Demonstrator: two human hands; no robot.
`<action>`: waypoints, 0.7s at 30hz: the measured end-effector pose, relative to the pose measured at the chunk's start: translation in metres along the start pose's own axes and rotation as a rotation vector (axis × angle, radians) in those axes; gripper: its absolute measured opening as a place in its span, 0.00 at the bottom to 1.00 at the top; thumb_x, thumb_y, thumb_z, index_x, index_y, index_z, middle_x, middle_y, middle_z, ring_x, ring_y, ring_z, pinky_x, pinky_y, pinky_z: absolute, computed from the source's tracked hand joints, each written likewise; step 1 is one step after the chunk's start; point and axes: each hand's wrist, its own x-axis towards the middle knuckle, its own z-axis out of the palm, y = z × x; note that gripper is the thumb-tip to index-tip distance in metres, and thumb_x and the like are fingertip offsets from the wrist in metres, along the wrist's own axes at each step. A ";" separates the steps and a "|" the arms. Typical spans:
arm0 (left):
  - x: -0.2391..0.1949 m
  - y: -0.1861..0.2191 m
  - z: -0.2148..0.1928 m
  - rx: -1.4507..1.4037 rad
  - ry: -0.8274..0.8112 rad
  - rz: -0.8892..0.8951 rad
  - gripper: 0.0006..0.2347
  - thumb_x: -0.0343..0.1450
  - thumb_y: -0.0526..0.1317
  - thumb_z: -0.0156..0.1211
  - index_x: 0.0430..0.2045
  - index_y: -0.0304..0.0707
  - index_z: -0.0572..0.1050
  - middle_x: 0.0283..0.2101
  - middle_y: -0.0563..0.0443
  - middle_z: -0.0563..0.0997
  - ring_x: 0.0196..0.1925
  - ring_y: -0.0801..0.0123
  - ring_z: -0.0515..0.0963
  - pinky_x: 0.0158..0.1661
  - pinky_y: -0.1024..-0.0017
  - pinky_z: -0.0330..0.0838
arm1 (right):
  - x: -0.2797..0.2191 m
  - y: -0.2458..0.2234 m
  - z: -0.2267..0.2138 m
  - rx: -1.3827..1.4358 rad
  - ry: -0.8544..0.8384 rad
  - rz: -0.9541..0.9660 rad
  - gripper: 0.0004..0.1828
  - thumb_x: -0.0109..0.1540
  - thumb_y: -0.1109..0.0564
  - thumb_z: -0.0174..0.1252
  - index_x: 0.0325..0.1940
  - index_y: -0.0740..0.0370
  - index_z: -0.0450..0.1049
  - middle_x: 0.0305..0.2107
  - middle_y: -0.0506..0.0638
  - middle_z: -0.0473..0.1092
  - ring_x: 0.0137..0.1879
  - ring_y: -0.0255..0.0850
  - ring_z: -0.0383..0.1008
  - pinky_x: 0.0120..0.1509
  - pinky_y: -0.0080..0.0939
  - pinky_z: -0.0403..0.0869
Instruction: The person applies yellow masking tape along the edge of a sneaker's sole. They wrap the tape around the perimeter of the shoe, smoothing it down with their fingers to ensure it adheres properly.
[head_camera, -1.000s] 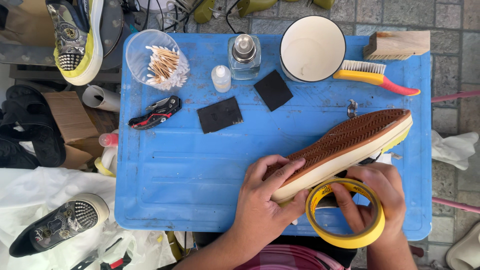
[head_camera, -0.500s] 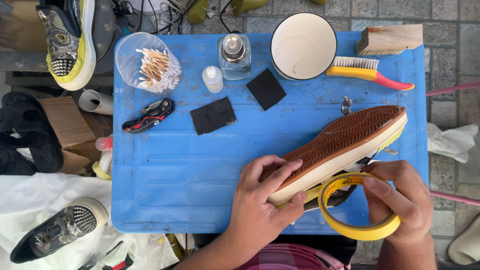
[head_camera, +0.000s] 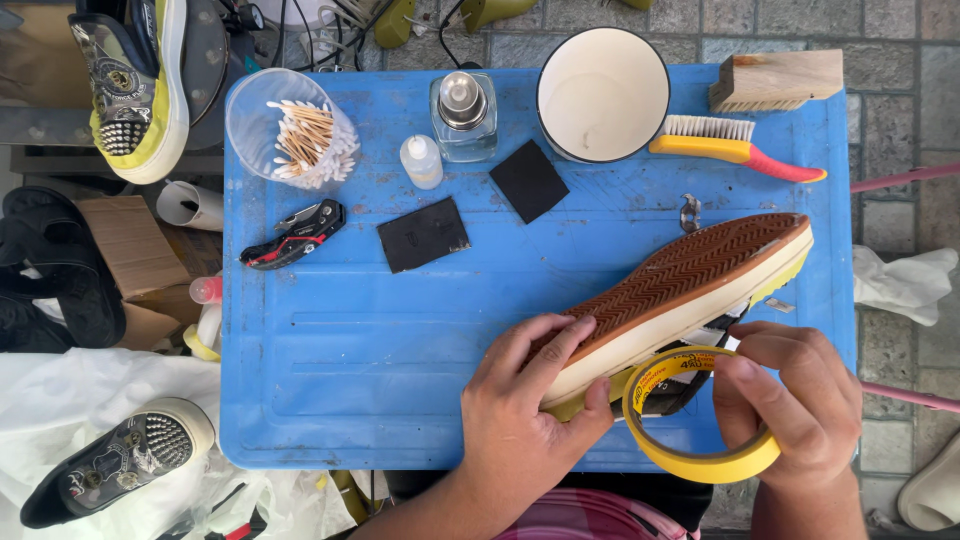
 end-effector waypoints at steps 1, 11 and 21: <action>0.000 0.000 0.000 -0.001 0.002 0.007 0.21 0.63 0.38 0.71 0.52 0.37 0.80 0.51 0.46 0.81 0.51 0.57 0.85 0.48 0.66 0.82 | -0.003 0.001 0.001 -0.001 0.009 0.007 0.29 0.64 0.72 0.66 0.62 0.55 0.62 0.37 0.54 0.72 0.40 0.49 0.77 0.44 0.43 0.78; 0.001 -0.001 0.001 0.004 -0.015 0.007 0.23 0.63 0.42 0.74 0.52 0.37 0.79 0.52 0.46 0.81 0.52 0.57 0.84 0.49 0.65 0.82 | -0.019 -0.004 0.011 0.080 0.001 0.210 0.38 0.59 0.69 0.69 0.67 0.58 0.58 0.37 0.58 0.73 0.40 0.48 0.75 0.46 0.43 0.74; 0.000 -0.005 0.004 0.098 -0.010 0.056 0.22 0.64 0.46 0.73 0.51 0.39 0.79 0.51 0.49 0.82 0.55 0.54 0.83 0.59 0.44 0.71 | -0.017 -0.003 0.022 0.217 0.055 0.200 0.36 0.60 0.72 0.65 0.62 0.56 0.53 0.35 0.57 0.71 0.39 0.46 0.76 0.43 0.46 0.74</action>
